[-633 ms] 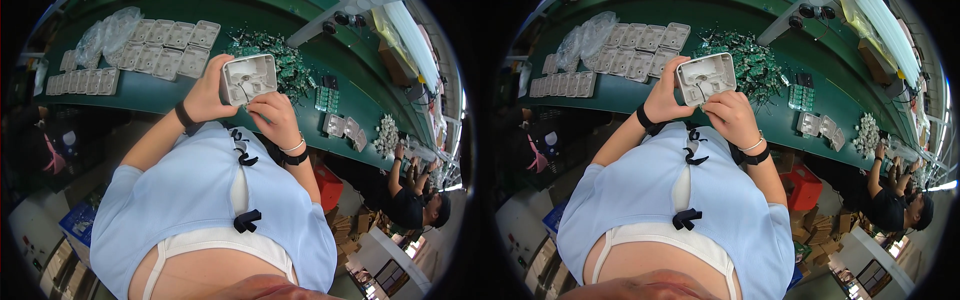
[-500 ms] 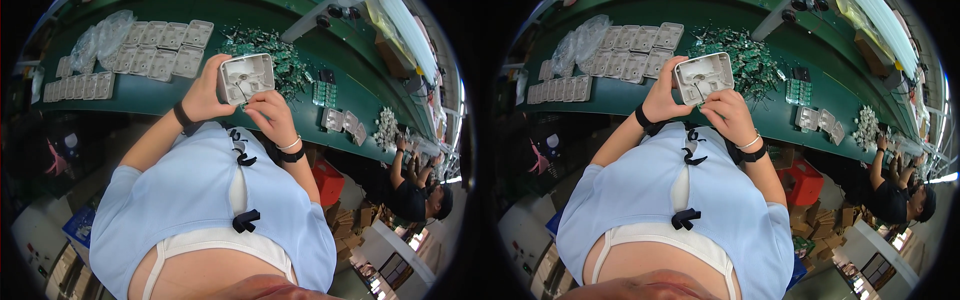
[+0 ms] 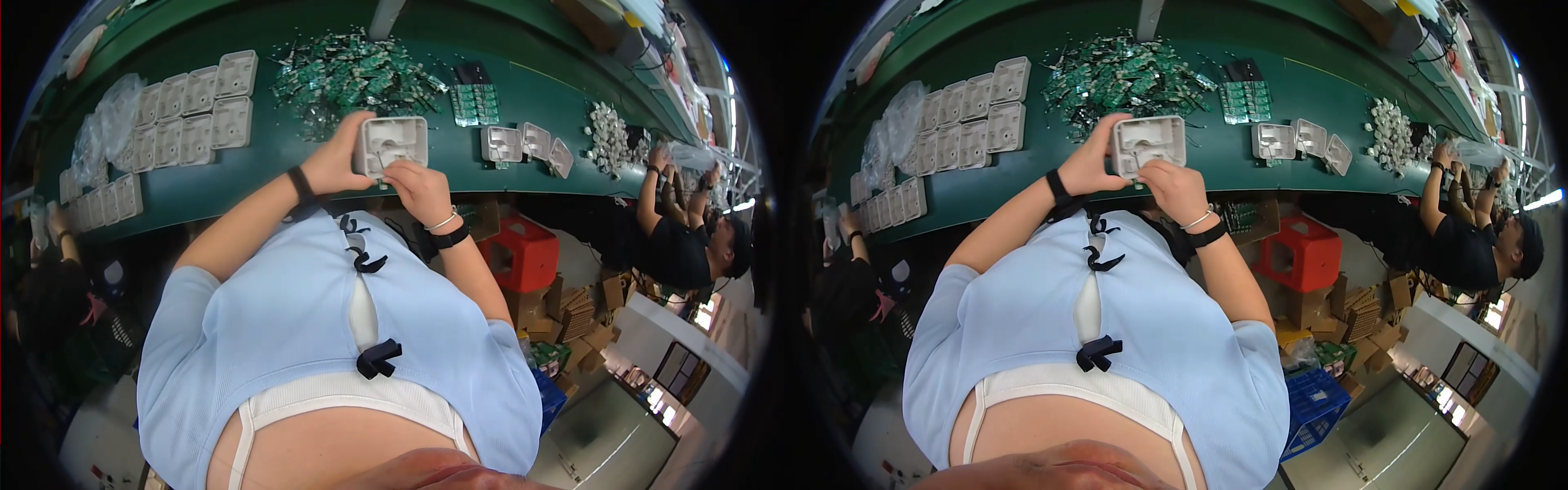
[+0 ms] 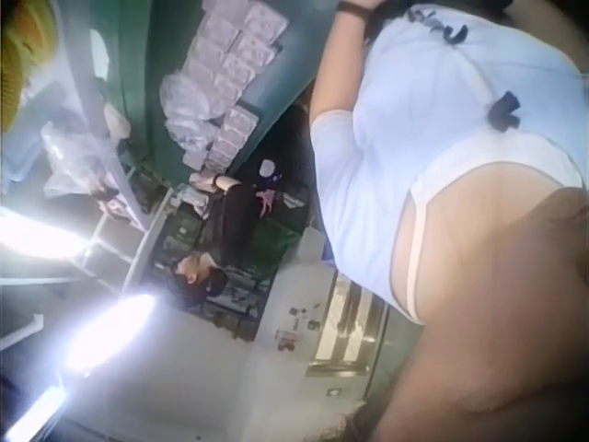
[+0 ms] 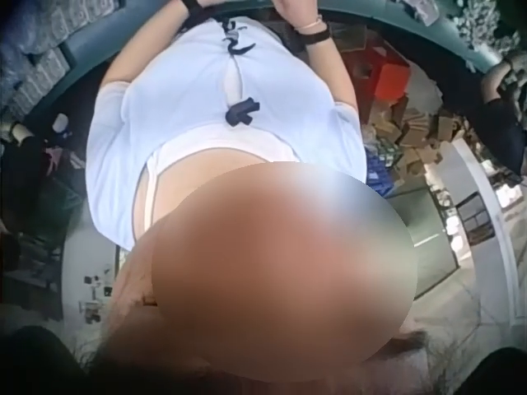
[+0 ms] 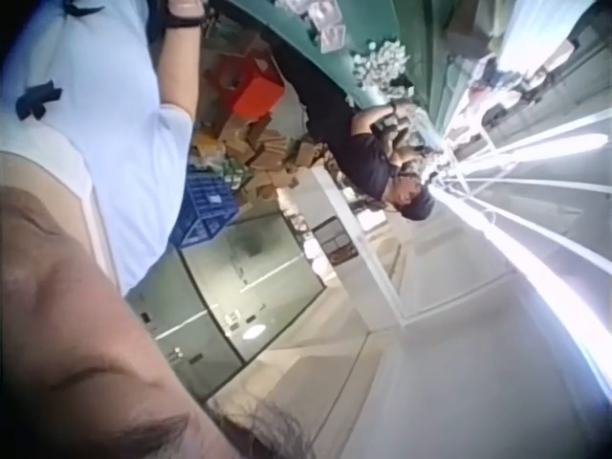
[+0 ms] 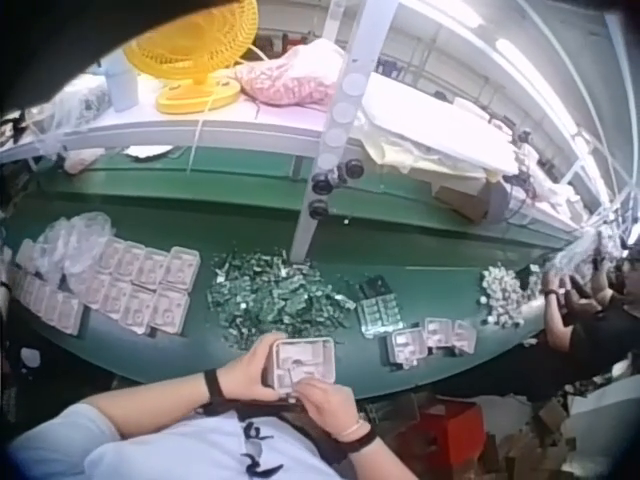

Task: The person picks up a circuit board from a pile, inserts it into a plastic housing, and presses it into place by hand. They then set the assembled unit aside and repeat the process with another circuit board and housing.

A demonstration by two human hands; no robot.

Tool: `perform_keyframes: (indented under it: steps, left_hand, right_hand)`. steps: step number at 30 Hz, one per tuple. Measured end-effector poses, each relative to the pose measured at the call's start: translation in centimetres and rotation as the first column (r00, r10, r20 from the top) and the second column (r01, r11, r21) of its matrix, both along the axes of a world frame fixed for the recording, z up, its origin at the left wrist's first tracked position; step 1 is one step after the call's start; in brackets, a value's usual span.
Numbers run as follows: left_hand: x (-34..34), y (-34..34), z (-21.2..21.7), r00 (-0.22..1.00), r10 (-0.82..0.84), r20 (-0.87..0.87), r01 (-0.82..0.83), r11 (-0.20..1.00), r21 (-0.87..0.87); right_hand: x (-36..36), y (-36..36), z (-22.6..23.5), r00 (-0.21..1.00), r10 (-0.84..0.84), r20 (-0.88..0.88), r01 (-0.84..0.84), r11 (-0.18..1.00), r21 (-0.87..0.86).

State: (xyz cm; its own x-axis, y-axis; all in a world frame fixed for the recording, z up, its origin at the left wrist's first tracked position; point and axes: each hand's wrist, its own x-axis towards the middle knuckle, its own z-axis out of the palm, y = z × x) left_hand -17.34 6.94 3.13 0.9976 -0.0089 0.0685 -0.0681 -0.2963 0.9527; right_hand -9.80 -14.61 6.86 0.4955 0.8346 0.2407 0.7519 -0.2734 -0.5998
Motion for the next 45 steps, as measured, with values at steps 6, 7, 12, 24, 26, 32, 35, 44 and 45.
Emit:
perform_keyframes:
  steps: [6, 7, 12, 24, 26, 32, 35, 44, 45]
  left_hand:
    - [1.9, -2.5, -1.1, 0.954, -0.127, -0.272, 0.119, 0.992, -0.044]
    - [1.1, -1.7, -1.9, 0.954, -0.106, -0.279, 0.09, 0.994, -0.069]
    - [-4.1, 2.7, -3.7, 0.929, 0.153, -0.336, -0.17, 0.985, -0.021]
    - [-20.9, 19.0, -9.6, 0.385, 0.922, 0.03, -0.748, 0.294, 0.595]
    - [-21.6, 21.0, -10.3, 0.367, 0.926, 0.084, -0.718, 0.225, 0.659]
    - [-19.5, 22.5, -10.7, 0.527, 0.844, 0.102, -0.64, 0.315, 0.7]
    - [-16.5, 21.7, -10.0, 0.651, 0.756, 0.063, -0.57, 0.433, 0.698]
    - [-11.5, 18.4, -11.2, 0.835, 0.55, -0.001, -0.309, 0.471, 0.827]
    - [-11.8, 18.5, -11.3, 0.834, 0.551, -0.002, -0.31, 0.472, 0.826]
  right_hand:
    - [3.5, -9.0, -7.1, 0.981, -0.173, 0.088, 0.172, 0.985, 0.014]
    - [4.5, -10.4, -8.4, 0.965, -0.235, 0.118, 0.234, 0.972, 0.018]
    - [9.5, -14.5, -13.8, 0.949, -0.214, 0.23, 0.27, 0.93, -0.248]
    - [12.3, -17.7, -16.6, 0.932, -0.219, 0.287, 0.327, 0.851, -0.412]
    - [12.8, -17.8, -16.9, 0.917, -0.245, 0.314, 0.361, 0.844, -0.396]
    - [11.6, -15.6, -15.0, 0.797, -0.456, 0.397, 0.594, 0.71, -0.379]
    - [9.5, -12.0, -14.2, 0.739, -0.501, 0.45, 0.634, 0.742, -0.215]
    - [-1.3, 2.2, -14.0, 0.776, -0.501, -0.383, 0.481, 0.863, -0.153]
    - [-2.2, 3.7, -13.7, 0.565, -0.522, -0.639, 0.506, 0.831, -0.232]
